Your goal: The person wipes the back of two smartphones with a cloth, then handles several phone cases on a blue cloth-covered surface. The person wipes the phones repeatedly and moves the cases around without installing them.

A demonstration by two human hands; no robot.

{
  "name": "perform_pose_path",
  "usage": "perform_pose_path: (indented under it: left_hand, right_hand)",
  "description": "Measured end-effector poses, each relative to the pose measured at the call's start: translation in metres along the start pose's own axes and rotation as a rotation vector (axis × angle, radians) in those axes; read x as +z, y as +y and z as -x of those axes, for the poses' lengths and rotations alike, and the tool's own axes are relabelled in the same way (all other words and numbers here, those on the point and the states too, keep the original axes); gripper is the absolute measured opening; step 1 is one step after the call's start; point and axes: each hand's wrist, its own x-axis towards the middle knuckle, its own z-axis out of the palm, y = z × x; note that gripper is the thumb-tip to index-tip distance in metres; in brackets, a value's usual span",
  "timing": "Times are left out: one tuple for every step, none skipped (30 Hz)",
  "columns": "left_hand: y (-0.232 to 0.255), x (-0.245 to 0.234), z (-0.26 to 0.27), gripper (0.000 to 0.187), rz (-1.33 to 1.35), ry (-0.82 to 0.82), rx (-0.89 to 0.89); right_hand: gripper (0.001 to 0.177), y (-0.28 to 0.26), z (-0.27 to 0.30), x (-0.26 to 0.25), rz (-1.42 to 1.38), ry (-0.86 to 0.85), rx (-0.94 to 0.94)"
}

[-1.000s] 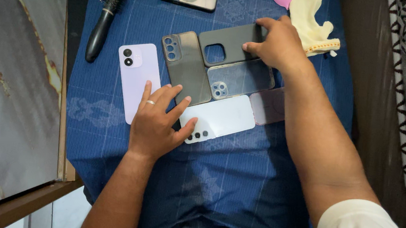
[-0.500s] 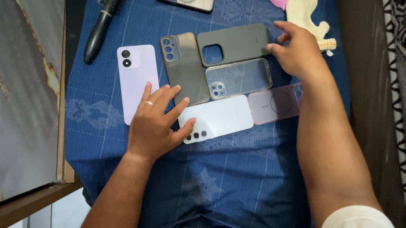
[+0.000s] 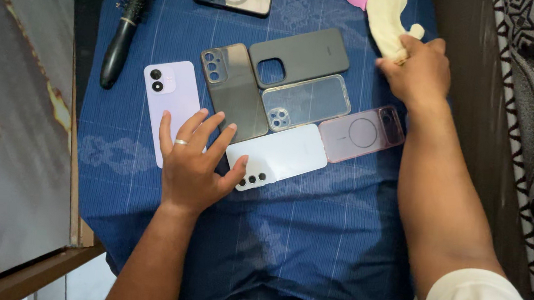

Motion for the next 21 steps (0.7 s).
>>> perform_pose_path:
  left_hand:
    - [-0.001, 0.001, 0.000, 0.046, -0.006, 0.009, 0.002]
    - [-0.002, 0.002, 0.001, 0.046, -0.012, 0.017, 0.003]
    - [-0.002, 0.003, 0.003, 0.046, -0.019, 0.026, 0.003]
    - [-0.003, 0.004, 0.004, 0.049, -0.027, 0.041, 0.006]
    - [-0.003, 0.004, 0.006, 0.051, -0.036, 0.058, 0.009]
    - [-0.005, 0.006, 0.006, 0.053, -0.045, 0.074, 0.011]
    - [-0.006, 0.007, 0.007, 0.058, -0.031, 0.102, 0.005]
    - [-0.008, 0.007, 0.008, 0.063, -0.017, 0.130, -0.002]
    - [-0.009, 0.008, 0.009, 0.069, -0.002, 0.157, -0.006]
    - [-0.011, 0.007, 0.010, 0.075, 0.041, 0.221, 0.018]
    - [-0.014, 0.007, 0.010, 0.081, 0.085, 0.287, 0.043]
    - [-0.016, 0.007, 0.011, 0.088, 0.129, 0.352, 0.069]
    - [-0.016, 0.008, 0.012, 0.089, 0.160, 0.387, 0.091]
    - [-0.016, 0.010, 0.014, 0.091, 0.191, 0.421, 0.113]
    - [-0.016, 0.012, 0.017, 0.093, 0.221, 0.456, 0.134]
    - [-0.017, 0.012, 0.020, 0.086, 0.240, 0.445, 0.095]
    - [-0.017, 0.012, 0.024, 0.080, 0.260, 0.433, 0.055]
    - [-0.018, 0.013, 0.028, 0.073, 0.280, 0.421, 0.015]
    - [-0.019, 0.013, 0.030, 0.060, 0.263, 0.442, -0.034]
    - [-0.019, 0.014, 0.033, 0.048, 0.245, 0.464, -0.084]
    - [-0.019, 0.015, 0.033, 0.036, 0.228, 0.490, -0.130]
  right_hand:
    - [0.041, 0.001, -0.004, 0.004, -0.002, 0.060, -0.043]
    - [0.032, 0.002, -0.008, 0.006, -0.005, 0.121, -0.087]
    - [0.030, -0.002, -0.011, 0.004, -0.078, 0.189, -0.094]
    - [0.027, -0.010, -0.013, -0.002, -0.151, 0.257, -0.100]
    - [0.025, -0.022, -0.015, -0.011, -0.226, 0.324, -0.109]
    - [0.021, -0.036, -0.011, -0.023, -0.374, 0.349, -0.201]
    - [0.016, -0.054, 0.001, -0.035, -0.522, 0.366, -0.294]
    - [0.019, -0.074, 0.014, -0.049, -0.583, 0.307, -0.435]
    - [0.023, -0.095, 0.030, -0.063, -0.642, 0.247, -0.573]
    - [0.025, -0.118, 0.048, -0.075, -0.627, 0.124, -0.641]
    - [0.029, -0.141, 0.064, -0.085, -0.607, 0.002, -0.707]
    - [0.041, -0.161, 0.082, -0.093, -0.693, -0.148, -0.817]
    - [0.042, -0.182, 0.098, -0.093, -0.764, -0.272, -0.872]
    - [0.044, -0.199, 0.109, -0.092, -0.835, -0.397, -0.925]
    - [0.043, -0.209, 0.116, -0.088, -0.858, -0.519, -0.986]
    - [0.042, -0.214, 0.119, -0.083, -0.879, -0.642, -1.046]
    - [0.042, -0.213, 0.114, -0.075, -0.930, -0.660, -1.048]
    - [0.042, -0.210, 0.102, -0.063, -0.981, -0.678, -1.050]
    - [0.043, -0.206, 0.087, -0.050, -1.032, -0.698, -1.052]
    - [0.035, -0.200, 0.070, -0.035, -1.021, -0.640, -0.884]
    - [0.026, -0.193, 0.048, -0.021, -1.000, -0.579, -0.719]
